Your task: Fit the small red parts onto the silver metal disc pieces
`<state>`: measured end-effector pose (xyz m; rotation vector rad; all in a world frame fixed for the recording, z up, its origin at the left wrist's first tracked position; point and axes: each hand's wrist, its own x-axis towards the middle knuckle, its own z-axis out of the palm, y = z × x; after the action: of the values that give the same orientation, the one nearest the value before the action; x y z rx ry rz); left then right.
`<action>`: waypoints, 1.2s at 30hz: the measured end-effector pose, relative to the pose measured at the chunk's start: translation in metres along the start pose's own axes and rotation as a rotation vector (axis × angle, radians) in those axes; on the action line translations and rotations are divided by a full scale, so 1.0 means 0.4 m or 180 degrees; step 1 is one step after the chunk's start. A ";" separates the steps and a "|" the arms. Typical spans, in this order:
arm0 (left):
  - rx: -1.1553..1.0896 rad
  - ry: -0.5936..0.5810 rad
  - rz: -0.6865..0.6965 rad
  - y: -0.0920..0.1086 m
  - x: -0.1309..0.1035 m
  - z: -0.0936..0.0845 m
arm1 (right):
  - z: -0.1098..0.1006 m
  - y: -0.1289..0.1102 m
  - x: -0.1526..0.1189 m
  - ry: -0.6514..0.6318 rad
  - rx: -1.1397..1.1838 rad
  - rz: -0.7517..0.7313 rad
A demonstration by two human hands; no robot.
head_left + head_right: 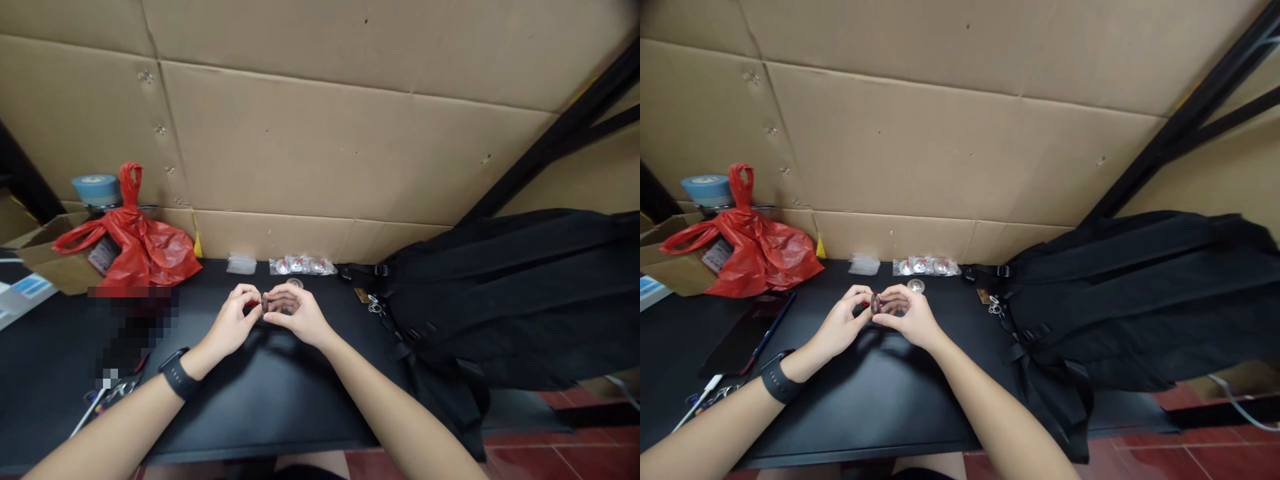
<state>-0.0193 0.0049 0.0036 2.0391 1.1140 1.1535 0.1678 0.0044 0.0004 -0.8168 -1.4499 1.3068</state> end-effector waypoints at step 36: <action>-0.0077 0.0616 -0.0236 0.033 -0.023 0.017 | 0.015 -0.015 -0.016 -0.0095 -0.1306 -0.0778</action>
<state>-0.0108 -0.0102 0.0063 1.8826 1.2503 1.3420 0.1647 -0.0046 0.0050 -0.8505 -1.8114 0.8527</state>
